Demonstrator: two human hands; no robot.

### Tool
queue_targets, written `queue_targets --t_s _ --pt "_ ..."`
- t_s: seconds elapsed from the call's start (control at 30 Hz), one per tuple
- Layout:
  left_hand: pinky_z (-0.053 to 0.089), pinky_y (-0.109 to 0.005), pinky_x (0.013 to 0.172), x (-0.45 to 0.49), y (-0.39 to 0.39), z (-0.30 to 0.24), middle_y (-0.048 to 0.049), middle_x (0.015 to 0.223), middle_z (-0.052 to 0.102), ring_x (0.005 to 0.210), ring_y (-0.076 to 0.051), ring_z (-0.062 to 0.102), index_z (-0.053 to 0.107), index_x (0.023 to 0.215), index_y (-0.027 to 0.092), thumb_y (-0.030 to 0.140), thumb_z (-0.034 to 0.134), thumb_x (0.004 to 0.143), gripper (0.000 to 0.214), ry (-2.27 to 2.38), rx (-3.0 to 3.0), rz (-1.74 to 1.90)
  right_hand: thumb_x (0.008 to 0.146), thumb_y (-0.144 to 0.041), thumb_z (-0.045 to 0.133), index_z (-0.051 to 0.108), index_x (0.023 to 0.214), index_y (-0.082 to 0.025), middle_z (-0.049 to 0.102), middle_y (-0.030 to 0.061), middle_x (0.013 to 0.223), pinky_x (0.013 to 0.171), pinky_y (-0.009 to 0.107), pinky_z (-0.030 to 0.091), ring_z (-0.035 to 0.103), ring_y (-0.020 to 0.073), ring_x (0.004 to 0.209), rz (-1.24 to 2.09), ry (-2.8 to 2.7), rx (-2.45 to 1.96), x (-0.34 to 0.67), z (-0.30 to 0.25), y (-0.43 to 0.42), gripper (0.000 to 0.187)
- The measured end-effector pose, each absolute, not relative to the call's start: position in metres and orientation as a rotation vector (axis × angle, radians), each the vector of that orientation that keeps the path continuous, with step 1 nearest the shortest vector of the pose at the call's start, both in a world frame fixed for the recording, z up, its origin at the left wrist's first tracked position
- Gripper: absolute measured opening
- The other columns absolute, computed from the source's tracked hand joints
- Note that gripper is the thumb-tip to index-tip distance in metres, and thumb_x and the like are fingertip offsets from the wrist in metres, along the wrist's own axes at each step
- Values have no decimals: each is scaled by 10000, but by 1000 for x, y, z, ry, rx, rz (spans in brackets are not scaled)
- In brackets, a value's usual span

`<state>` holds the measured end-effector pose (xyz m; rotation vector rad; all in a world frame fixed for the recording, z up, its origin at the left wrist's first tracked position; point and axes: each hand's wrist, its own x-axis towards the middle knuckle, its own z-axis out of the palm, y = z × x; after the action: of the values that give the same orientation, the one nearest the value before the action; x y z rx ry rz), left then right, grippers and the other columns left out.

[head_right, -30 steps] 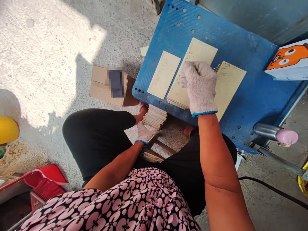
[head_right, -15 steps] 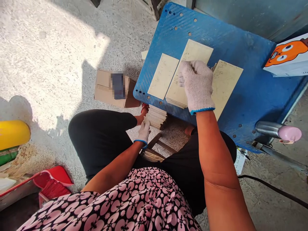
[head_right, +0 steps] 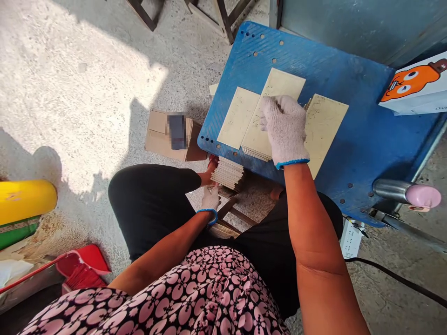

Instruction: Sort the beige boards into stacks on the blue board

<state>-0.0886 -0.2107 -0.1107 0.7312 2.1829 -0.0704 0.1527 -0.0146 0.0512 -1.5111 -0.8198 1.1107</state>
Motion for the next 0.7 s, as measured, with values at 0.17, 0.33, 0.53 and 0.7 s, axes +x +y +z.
queue_targets --t_s 0.17,0.33,0.53,0.7 --pt "505 -386 975 -90 -202 -86 -186 1305 671 1194 -289 655 419 1520 142 395 467 1004 576 2235 765 -154 916 -318 679 613 724 -228 592 -33 608 585 258 577 641 127 601 1128 -829 -1503 157 50 -17 222" --pt "462 -391 1055 -90 -193 -66 -233 1429 574 1305 -317 586 443 1516 99 392 497 1003 594 2148 1036 -339 912 -242 635 625 717 -204 603 -40 596 540 230 553 604 104 555 1110 -815 -1538 155 59 -21 199" --pt "472 -367 1041 -93 -187 -63 -195 1375 586 1265 -286 615 587 1382 173 324 384 1039 426 1944 1256 -562 926 -240 654 617 730 -202 607 -36 625 565 213 553 614 93 579 1112 -831 -1526 154 65 -22 203" --pt "462 -374 1078 -99 -170 -52 -227 1471 512 1339 -321 554 534 1428 148 292 699 871 599 1609 1555 -736 929 -252 658 628 746 -196 604 -27 626 567 213 562 619 98 591 1110 -837 -1545 154 64 -23 194"
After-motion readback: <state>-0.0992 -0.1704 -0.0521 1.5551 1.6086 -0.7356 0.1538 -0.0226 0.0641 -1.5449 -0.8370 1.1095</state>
